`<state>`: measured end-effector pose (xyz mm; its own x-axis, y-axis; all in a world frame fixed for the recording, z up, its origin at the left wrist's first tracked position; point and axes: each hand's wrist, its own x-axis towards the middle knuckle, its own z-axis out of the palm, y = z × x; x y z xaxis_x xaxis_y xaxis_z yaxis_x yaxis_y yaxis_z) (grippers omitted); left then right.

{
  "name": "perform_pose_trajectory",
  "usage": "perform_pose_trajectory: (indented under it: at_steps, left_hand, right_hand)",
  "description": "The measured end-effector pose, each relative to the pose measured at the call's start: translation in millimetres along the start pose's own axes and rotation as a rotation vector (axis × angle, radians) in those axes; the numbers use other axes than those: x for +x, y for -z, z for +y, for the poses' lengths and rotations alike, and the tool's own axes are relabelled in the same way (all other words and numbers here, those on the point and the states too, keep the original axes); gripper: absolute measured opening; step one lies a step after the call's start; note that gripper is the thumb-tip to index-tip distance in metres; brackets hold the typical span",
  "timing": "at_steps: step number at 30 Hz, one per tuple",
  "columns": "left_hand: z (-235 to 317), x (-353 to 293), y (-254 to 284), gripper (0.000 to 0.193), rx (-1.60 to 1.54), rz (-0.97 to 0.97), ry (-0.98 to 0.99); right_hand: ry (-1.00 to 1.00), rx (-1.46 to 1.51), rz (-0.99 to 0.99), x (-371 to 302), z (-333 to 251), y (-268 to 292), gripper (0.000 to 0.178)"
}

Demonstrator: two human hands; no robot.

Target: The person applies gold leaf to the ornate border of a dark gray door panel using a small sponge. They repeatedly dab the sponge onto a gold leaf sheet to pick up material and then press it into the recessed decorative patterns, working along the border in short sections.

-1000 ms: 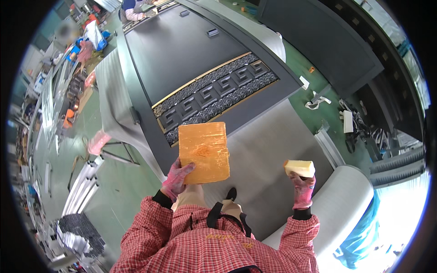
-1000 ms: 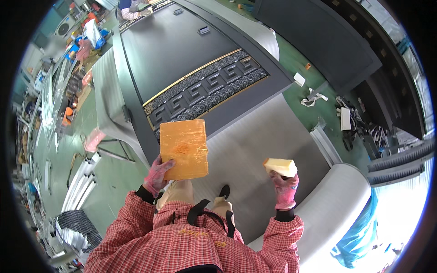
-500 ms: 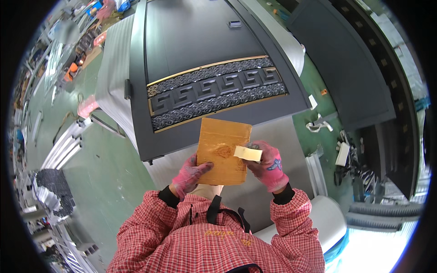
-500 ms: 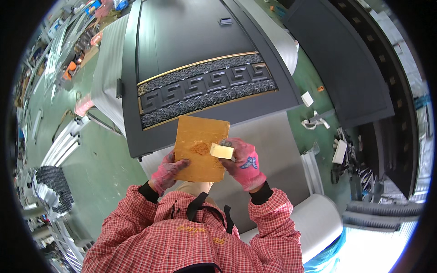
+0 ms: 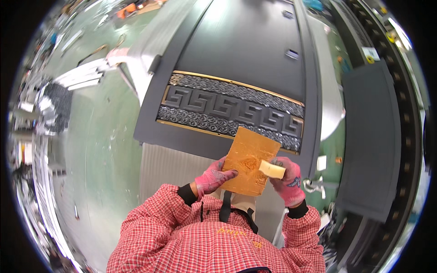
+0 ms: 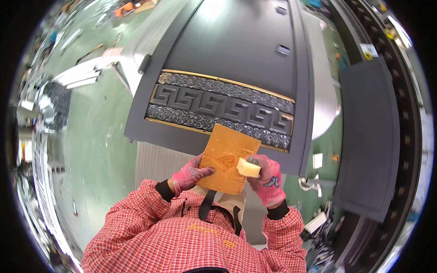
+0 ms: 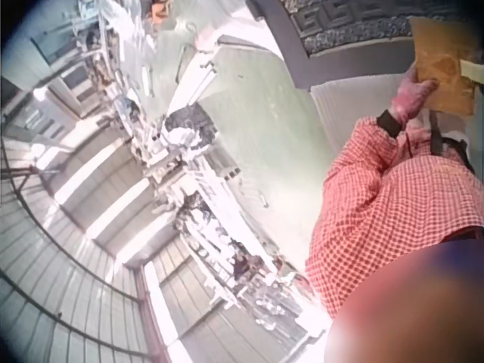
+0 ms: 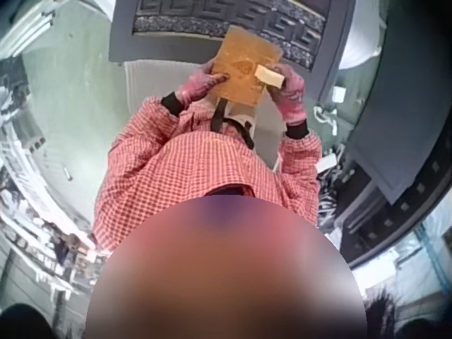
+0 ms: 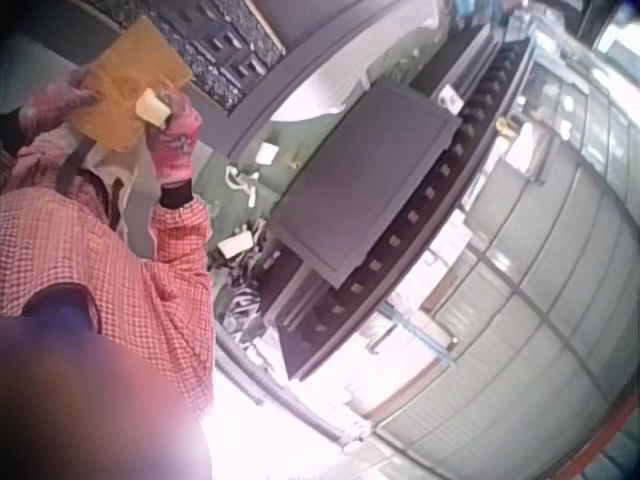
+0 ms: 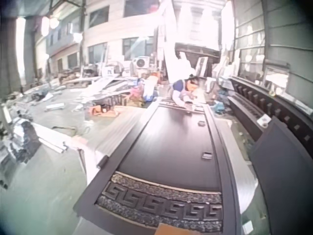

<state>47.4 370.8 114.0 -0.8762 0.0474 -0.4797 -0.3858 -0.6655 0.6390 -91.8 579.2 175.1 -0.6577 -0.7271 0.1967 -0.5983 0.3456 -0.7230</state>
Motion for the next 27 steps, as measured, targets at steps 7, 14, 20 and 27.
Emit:
perform_pose_trajectory:
  at_steps: [7, 14, 20, 27]
  left_hand:
    - [-46.9, 4.5, -29.8, 0.054, -0.116, 0.355, -0.142]
    - [-121.5, -42.6, -78.2, 0.049, -0.406, 0.781, -0.422]
    - [-152.9, -91.2, -103.9, 0.049, -0.546, 1.025, -0.552]
    - [-170.9, -107.9, -72.7, 0.051, -0.671, 1.139, -0.717]
  right_hand:
    - [0.132, 0.26, -0.241, 44.3, 74.7, 43.9, 0.029]
    - [-0.266, 0.791, -0.512, 83.7, 165.7, 46.4, 0.031]
    - [0.006, 0.831, -0.606, 162.4, 154.9, -68.5, 0.03]
    - [0.016, 0.875, -0.801, 244.8, 108.6, -251.8, 0.036]
